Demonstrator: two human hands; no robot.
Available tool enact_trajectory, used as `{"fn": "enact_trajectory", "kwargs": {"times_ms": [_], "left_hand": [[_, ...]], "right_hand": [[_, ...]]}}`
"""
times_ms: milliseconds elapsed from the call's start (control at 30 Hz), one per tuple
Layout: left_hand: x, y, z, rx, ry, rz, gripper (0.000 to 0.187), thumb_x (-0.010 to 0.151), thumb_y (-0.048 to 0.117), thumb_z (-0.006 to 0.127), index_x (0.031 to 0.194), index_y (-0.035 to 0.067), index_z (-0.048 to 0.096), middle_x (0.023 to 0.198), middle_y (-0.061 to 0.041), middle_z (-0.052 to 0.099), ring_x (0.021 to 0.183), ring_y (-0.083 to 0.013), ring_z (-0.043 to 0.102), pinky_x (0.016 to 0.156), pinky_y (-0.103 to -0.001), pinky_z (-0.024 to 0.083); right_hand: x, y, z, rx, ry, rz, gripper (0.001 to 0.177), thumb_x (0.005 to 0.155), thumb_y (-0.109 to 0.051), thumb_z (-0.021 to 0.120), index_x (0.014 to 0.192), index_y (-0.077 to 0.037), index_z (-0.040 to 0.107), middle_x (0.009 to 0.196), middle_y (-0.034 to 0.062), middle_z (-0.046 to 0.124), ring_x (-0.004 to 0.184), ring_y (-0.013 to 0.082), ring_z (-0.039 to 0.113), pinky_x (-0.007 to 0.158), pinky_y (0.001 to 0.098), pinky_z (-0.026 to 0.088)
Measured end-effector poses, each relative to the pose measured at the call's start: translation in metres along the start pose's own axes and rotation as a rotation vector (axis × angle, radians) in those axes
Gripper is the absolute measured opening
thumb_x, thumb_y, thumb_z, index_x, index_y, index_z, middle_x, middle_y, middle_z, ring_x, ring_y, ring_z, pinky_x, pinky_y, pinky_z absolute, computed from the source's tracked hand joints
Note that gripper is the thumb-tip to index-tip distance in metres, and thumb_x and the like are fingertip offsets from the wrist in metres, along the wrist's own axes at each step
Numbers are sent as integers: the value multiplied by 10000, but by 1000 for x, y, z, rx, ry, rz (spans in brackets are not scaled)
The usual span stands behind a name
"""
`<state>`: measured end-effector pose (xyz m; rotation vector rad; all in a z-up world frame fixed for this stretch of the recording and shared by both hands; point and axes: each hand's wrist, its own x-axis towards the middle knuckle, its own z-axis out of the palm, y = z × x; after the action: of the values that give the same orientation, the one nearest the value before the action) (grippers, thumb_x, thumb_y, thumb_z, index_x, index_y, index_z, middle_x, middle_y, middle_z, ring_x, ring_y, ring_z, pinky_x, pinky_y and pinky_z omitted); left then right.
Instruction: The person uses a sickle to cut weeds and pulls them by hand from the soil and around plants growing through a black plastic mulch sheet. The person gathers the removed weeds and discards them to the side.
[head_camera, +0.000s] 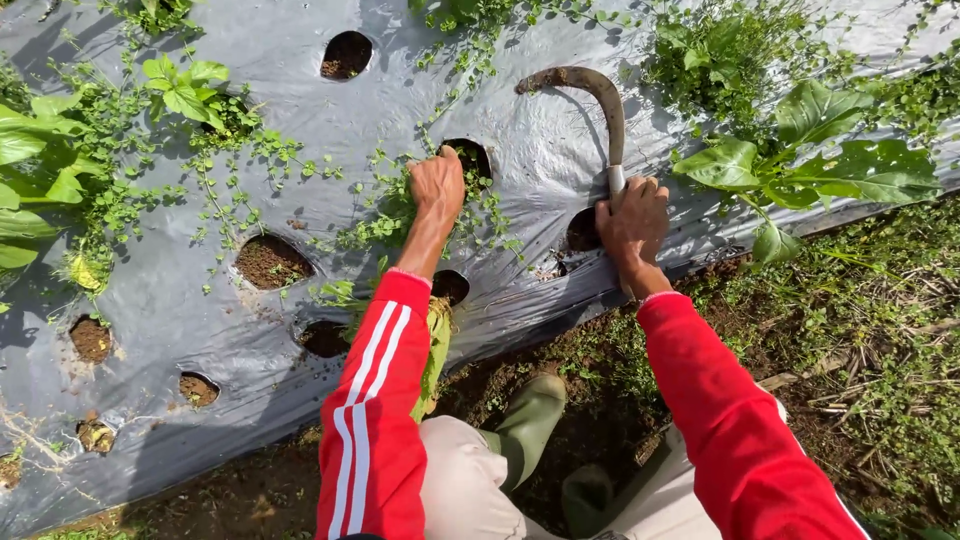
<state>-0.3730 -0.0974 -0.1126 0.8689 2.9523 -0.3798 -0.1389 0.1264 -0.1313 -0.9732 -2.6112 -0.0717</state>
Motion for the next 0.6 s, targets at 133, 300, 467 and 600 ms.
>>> {"fn": "enact_trajectory", "kwargs": {"times_ms": [133, 300, 467, 600], "left_hand": [[-10, 0, -2, -114, -5, 25, 71, 962, 76, 545, 1006, 105, 591, 585, 20, 534, 538, -185, 598, 841, -508, 552], [-54, -10, -42, -169, 44, 41, 173, 974, 39, 562, 1133, 39, 628, 658, -51, 632, 683, -213, 696, 919, -520, 537], [-86, 6, -83, -316, 4, 62, 242, 964, 31, 597, 1200, 70, 559, 1081, -252, 729, 1117, -375, 711, 1058, -602, 438], [-50, -13, -81, -404, -59, -164, 423, 909, 50, 635, 1297, -15, 481, 1276, -304, 531, 1274, -447, 504, 1061, -638, 380]], "right_hand": [[0, 1, -4, -20, 39, -54, 440, 731, -454, 698, 989, -120, 574, 936, 57, 534, 912, 265, 609, 679, 329, 599], [3, -1, -9, -6, 75, -54, 450, 720, -453, 708, 983, -117, 569, 922, 48, 529, 908, 262, 606, 674, 330, 589], [-4, -2, -7, -8, 60, -42, 446, 718, -458, 695, 977, -118, 569, 908, 47, 527, 903, 254, 607, 671, 321, 595], [2, 0, 1, -27, -13, -9, 447, 746, -469, 700, 1000, -129, 559, 909, 25, 514, 917, 229, 592, 631, 328, 596]]}}
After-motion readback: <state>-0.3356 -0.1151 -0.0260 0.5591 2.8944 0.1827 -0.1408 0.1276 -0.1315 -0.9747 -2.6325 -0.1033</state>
